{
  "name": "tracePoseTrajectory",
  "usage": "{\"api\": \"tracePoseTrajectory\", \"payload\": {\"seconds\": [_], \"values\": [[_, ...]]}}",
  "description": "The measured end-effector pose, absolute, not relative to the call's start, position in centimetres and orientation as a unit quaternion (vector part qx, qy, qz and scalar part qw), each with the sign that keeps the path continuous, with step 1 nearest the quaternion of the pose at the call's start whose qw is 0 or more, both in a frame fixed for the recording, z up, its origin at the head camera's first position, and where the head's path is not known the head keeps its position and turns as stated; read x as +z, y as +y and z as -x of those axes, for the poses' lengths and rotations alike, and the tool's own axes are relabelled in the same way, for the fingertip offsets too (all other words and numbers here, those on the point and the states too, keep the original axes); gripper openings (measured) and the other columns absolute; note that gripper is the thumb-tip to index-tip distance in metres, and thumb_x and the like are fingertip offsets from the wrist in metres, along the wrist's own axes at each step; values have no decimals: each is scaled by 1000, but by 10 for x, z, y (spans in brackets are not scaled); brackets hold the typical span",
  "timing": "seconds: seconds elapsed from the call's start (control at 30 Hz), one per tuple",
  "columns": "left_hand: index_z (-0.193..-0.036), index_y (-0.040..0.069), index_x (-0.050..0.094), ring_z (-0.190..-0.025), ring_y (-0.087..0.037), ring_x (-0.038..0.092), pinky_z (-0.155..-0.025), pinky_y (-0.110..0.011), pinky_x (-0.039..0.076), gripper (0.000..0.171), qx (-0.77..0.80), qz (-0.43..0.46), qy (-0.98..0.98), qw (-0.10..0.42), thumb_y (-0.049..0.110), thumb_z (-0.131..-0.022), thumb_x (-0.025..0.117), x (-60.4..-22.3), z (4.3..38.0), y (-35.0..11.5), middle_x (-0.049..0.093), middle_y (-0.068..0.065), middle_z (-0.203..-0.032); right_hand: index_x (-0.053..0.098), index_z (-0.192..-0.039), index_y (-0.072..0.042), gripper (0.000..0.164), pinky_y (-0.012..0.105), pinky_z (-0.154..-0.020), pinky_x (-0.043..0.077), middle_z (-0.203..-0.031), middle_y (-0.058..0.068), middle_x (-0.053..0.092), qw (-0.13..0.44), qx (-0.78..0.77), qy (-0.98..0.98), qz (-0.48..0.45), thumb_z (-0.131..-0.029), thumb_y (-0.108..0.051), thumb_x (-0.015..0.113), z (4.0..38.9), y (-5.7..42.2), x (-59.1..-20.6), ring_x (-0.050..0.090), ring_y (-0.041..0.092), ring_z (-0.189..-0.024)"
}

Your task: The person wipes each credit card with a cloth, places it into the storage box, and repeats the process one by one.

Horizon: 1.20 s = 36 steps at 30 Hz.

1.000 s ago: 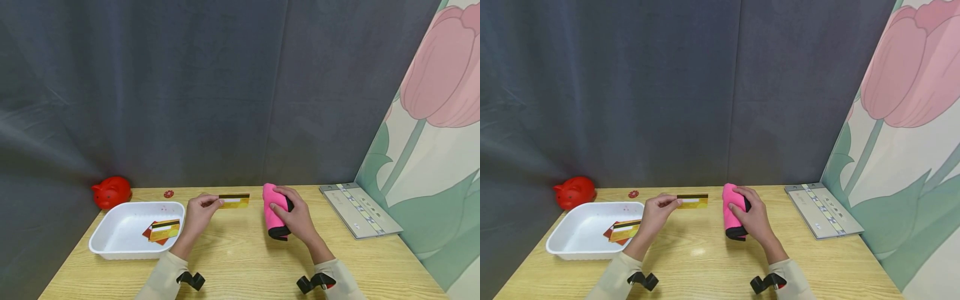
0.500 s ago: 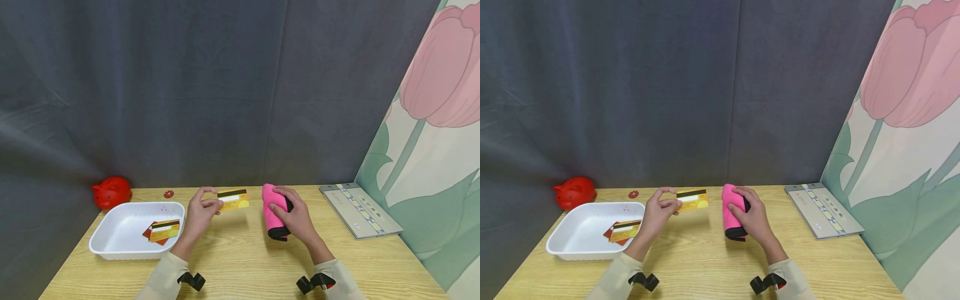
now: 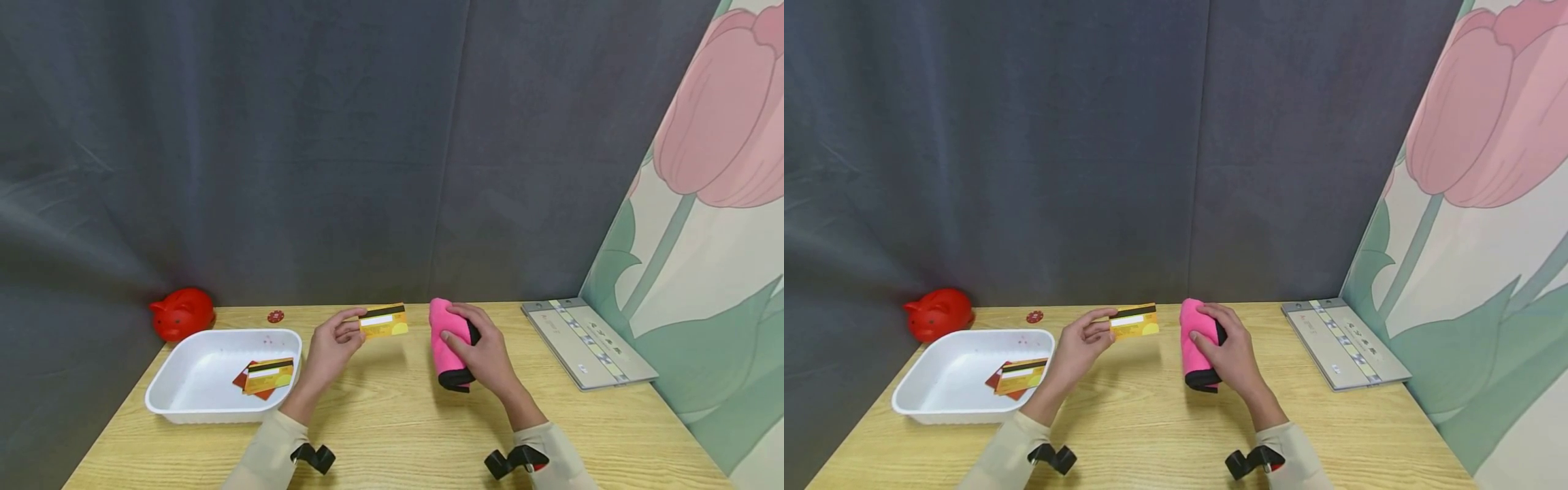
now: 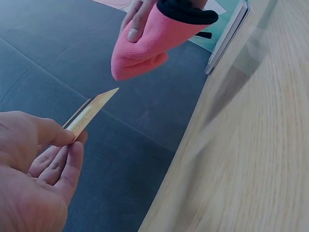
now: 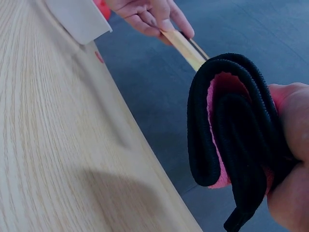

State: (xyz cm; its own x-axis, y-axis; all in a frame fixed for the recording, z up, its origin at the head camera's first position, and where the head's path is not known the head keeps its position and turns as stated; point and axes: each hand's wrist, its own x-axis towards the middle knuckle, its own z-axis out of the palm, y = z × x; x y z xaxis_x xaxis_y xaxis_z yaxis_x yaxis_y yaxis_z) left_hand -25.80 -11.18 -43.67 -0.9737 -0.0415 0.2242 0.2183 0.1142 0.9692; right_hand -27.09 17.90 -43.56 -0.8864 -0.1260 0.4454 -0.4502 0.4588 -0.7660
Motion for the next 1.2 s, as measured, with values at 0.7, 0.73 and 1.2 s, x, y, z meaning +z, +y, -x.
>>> {"api": "tracePoseTrajectory", "payload": {"seconds": [0.7, 0.73, 1.2], "values": [[-141, 16, 65, -116, -29, 71, -90, -23, 60, 50, -647, 88, -754, 62, -2, -94, 70, -449, 256, -99, 73, -18, -128, 67, -133, -21, 46, 26, -96, 53, -145, 5, 60, 159, 511, -817, -215, -90, -16, 81, 263, 165, -435, 58, 26, -129], [-140, 17, 65, -115, -29, 72, -90, -23, 60, 50, -647, 88, -755, 62, -2, -94, 70, -449, 255, -98, 73, -17, -127, 68, -133, -21, 46, 26, -97, 52, -145, 5, 60, 158, 512, -816, -218, -89, -16, 82, 262, 163, -436, 58, 26, -129], [-140, 15, 65, -116, -29, 72, -90, -19, 58, 48, -658, 118, -742, 53, -3, -95, 69, -451, 248, -83, 75, -16, -125, 68, -132, -22, 46, 31, -102, 54, -144, 4, 61, 133, 506, -812, -256, -88, -16, 83, 250, 139, -442, 58, 28, -133]]}}
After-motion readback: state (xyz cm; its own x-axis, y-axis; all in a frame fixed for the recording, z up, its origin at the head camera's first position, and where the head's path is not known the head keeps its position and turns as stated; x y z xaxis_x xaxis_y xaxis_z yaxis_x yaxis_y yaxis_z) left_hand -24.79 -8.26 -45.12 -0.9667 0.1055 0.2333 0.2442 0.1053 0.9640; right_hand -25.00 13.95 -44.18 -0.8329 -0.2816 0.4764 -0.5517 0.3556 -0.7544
